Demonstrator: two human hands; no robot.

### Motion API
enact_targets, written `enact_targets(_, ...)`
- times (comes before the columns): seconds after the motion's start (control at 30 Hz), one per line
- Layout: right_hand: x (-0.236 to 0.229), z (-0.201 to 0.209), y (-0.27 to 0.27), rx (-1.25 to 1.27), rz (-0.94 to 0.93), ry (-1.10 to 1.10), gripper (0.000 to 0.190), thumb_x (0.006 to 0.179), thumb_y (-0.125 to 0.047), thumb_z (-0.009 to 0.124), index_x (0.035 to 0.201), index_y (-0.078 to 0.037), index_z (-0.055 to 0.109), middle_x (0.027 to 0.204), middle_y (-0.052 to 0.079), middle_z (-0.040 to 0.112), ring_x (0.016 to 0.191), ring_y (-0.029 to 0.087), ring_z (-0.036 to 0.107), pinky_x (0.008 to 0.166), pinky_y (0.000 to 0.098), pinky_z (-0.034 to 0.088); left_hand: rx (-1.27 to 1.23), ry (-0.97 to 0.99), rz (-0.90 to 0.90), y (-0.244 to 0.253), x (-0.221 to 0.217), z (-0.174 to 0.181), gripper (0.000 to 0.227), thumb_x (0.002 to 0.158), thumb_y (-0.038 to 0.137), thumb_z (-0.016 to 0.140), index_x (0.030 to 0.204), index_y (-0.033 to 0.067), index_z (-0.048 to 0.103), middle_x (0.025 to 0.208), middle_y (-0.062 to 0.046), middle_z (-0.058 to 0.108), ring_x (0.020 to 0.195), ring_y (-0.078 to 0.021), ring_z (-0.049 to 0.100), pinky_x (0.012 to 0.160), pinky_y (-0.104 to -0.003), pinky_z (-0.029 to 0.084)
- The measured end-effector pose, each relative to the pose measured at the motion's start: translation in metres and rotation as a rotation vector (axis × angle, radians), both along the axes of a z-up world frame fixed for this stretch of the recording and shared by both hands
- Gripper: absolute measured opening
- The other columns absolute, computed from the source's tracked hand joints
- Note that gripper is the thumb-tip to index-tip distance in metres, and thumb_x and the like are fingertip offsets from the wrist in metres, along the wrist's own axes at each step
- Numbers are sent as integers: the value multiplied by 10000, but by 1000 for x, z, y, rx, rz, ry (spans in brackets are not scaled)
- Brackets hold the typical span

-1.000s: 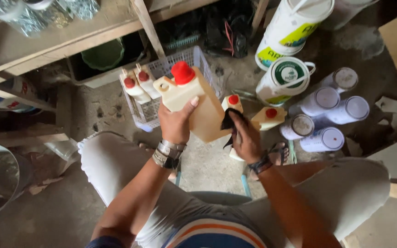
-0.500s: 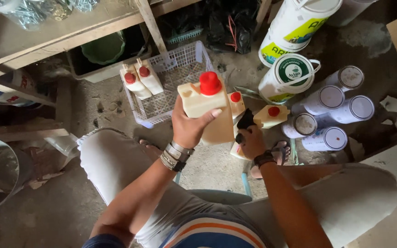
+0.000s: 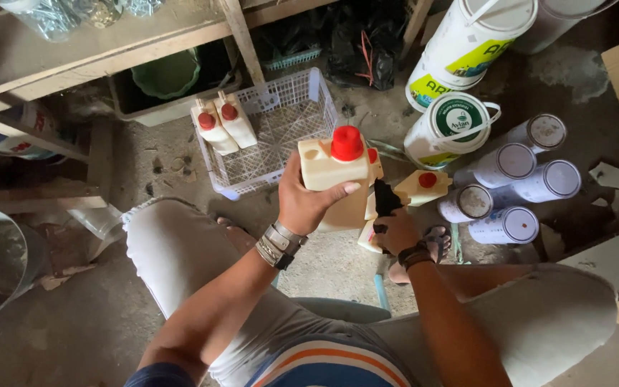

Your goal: Cleaning plastic jugs using a cloth to remove dust or residue in a storage area.

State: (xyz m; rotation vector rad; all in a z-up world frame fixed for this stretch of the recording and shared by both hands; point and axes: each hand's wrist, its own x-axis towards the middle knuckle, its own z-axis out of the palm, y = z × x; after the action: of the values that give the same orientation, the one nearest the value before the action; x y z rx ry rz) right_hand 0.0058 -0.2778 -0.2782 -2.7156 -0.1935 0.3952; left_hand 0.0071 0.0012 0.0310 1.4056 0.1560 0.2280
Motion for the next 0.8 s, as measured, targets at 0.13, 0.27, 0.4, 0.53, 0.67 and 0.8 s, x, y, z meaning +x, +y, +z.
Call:
enact_targets(0.13,14,85,19,202,-115,101,454,799,-376,838,1203,-184,761,1336,266,615,1172,437,646,969,451,552,50,36,-6,4,1,-12,801,494,266,1034,1099,-25,597,957,-204,695,931,-223,641,777,-360,575)
enact_targets(0.27,27,169,30,189,-107,5,435,925,-498,718,1249,-207,715,1218,195,651,1119,393,659,897,452,562,82,13,-58,5,4,-25,842,474,267,1043,1144,-17,619,994,-251,700,961,-293,683,810,-427,575)
enact_targets(0.4,28,309,51,632,-88,-233,267,1040,-198,627,1269,-88,707,1219,202,711,1086,378,680,945,486,517,28,-37,-164,5,4,-27,820,477,244,1032,1153,1,638,1013,-233,707,977,-279,656,859,-453,554)
enact_targets(0.53,61,367,67,665,216,-271,295,1047,-84,581,1328,-87,672,1278,127,693,1026,298,699,949,442,531,-47,-104,-296,2,3,-15,778,510,269,992,1153,0,644,1023,-191,704,1017,-249,594,902,-464,531)
enact_targets(0.67,88,397,94,795,652,62,309,1016,-47,540,1294,-45,675,1370,204,649,1142,345,680,953,512,535,-73,-139,-555,10,11,-34,790,457,276,1022,1148,82,693,1015,-92,736,967,-169,640,892,-394,559)
enact_targets(0.8,110,407,113,763,919,518,336,994,-76,562,1304,-81,691,1434,154,638,1276,268,601,1019,453,494,-48,-183,-756,27,23,-34,711,476,308,1018,1083,86,721,990,-72,758,891,-126,654,808,-351,596)
